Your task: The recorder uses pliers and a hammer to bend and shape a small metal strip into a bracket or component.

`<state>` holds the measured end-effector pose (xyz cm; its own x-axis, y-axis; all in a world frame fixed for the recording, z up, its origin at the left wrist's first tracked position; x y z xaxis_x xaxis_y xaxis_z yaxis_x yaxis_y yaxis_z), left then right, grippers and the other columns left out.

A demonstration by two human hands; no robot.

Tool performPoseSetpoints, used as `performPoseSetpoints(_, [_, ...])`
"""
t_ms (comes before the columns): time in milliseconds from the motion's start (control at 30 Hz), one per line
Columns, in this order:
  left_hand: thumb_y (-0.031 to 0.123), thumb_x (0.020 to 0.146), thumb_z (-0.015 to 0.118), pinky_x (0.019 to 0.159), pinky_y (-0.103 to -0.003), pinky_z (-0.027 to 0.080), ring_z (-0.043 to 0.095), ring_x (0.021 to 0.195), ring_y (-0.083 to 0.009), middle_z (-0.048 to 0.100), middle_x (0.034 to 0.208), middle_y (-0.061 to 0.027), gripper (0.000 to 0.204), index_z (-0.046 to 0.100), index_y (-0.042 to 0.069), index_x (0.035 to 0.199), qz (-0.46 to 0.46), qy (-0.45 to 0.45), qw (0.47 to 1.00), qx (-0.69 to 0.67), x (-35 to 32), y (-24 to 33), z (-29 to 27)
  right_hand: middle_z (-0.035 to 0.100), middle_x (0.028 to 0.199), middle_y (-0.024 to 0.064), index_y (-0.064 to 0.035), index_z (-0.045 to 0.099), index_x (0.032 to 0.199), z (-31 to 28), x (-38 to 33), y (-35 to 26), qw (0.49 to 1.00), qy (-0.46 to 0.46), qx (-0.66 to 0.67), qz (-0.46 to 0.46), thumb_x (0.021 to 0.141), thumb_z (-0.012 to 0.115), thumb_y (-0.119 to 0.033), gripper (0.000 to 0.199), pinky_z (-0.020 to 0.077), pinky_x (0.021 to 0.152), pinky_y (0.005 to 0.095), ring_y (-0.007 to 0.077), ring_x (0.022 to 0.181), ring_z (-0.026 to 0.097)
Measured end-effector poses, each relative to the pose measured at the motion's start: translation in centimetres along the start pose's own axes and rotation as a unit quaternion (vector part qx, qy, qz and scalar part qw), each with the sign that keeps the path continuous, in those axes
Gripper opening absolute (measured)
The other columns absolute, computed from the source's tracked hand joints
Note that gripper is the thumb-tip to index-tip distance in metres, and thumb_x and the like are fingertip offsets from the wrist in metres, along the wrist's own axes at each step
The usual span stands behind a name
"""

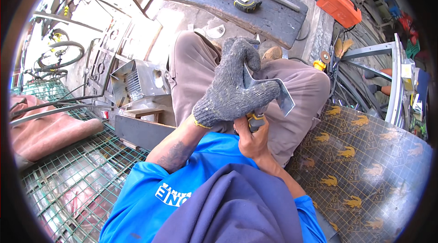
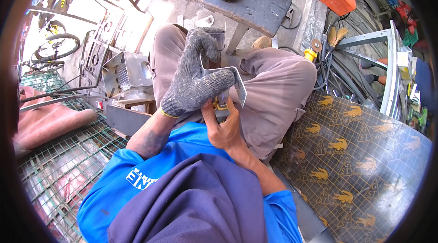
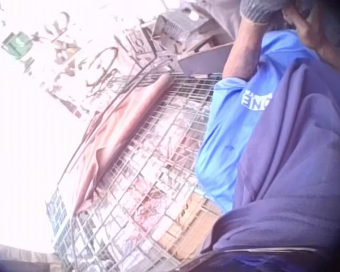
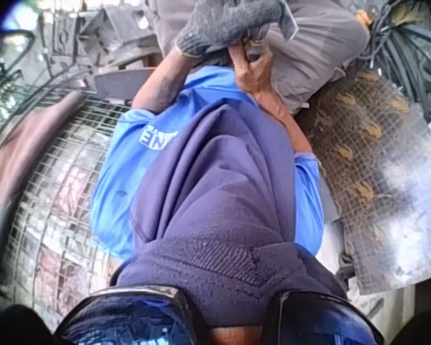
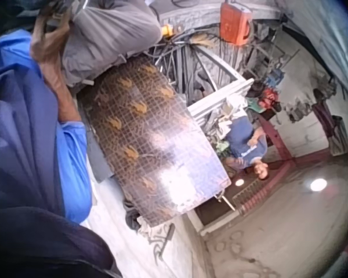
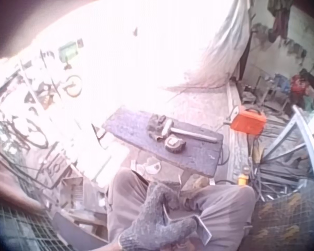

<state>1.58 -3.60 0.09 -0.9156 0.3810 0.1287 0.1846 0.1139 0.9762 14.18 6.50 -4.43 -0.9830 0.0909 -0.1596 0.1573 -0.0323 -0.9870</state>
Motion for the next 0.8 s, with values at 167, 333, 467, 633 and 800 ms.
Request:
performPoseSetpoints(167, [0.033, 0.069, 0.089, 0.095, -0.041, 0.041, 0.050, 0.102, -0.0309, 0.047, 0.101, -0.0126, 0.056, 0.052, 0.003, 0.096, 0.035, 0.000, 0.999, 0.002, 0.1, 0.4, -0.6, 0.067, 0.083, 0.0083, 0.0043, 0.059, 0.108, 1.1, -0.1, -0.8, 0.999, 0.009, 0.035, -0.029, 0.102, 0.063, -0.017, 0.022, 0.0480, 0.066, 0.0317, 0.0133, 0.073, 0.061])
performPoseSetpoints(333, [0.033, 0.070, 0.089, 0.098, -0.042, 0.041, 0.051, 0.106, -0.0320, 0.048, 0.102, -0.0127, 0.056, 0.052, 0.002, 0.098, 0.038, -0.020, 0.999, 0.004, 0.3, 0.6, -0.7, 0.065, 0.080, 0.0046, 0.0030, 0.058, 0.106, 1.6, -0.1, 0.0, 0.997, -0.020, 0.070, -0.009, 0.102, 0.063, -0.015, 0.019, 0.0460, 0.064, 0.0307, 0.0105, 0.071, 0.058])
performPoseSetpoints(467, [0.031, 0.073, 0.087, 0.098, -0.043, 0.041, 0.051, 0.105, -0.0322, 0.047, 0.101, -0.0113, 0.052, 0.053, 0.002, 0.100, 0.032, -0.052, 0.998, -0.011, 0.3, 0.0, -1.1, 0.063, 0.078, 0.0024, 0.0010, 0.059, 0.105, 2.1, -0.2, 0.9, 0.989, -0.042, 0.141, 0.015, 0.102, 0.063, -0.018, 0.020, 0.0439, 0.063, 0.0289, 0.0087, 0.070, 0.055])
performPoseSetpoints(633, [0.036, 0.074, 0.088, 0.102, -0.042, 0.043, 0.051, 0.119, -0.0326, 0.052, 0.119, -0.0160, 0.058, 0.057, 0.002, 0.109, -0.017, 0.055, 0.998, 0.028, 0.2, -3.6, -1.1, 0.060, 0.079, 0.0009, -0.0036, 0.060, 0.108, -0.2, 1.2, -0.3, 0.979, -0.069, 0.121, 0.146, 0.103, 0.064, -0.029, 0.027, 0.0463, 0.062, 0.0271, 0.0082, 0.072, 0.057])
performPoseSetpoints(800, [0.024, 0.082, 0.085, 0.094, -0.033, 0.050, 0.061, 0.114, -0.0201, 0.062, 0.127, -0.0139, 0.058, 0.059, 0.004, 0.130, 0.020, -0.107, 0.994, 0.014, 0.2, -4.3, -3.5, 0.069, 0.099, 0.0059, 0.0013, 0.055, 0.136, -3.0, 1.3, -3.1, 0.969, -0.045, 0.145, 0.193, 0.102, 0.064, -0.026, 0.044, 0.0563, 0.075, 0.0294, 0.0125, 0.086, 0.065])
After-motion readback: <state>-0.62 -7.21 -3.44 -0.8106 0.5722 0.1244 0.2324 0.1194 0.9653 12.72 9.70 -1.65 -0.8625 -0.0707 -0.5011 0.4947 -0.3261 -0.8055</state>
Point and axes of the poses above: each hand's wrist, its own x-axis towards the middle knuckle, its own z-axis out of the palm, y = z × x, the point moved 1 cm from there along x, towards the middle knuckle
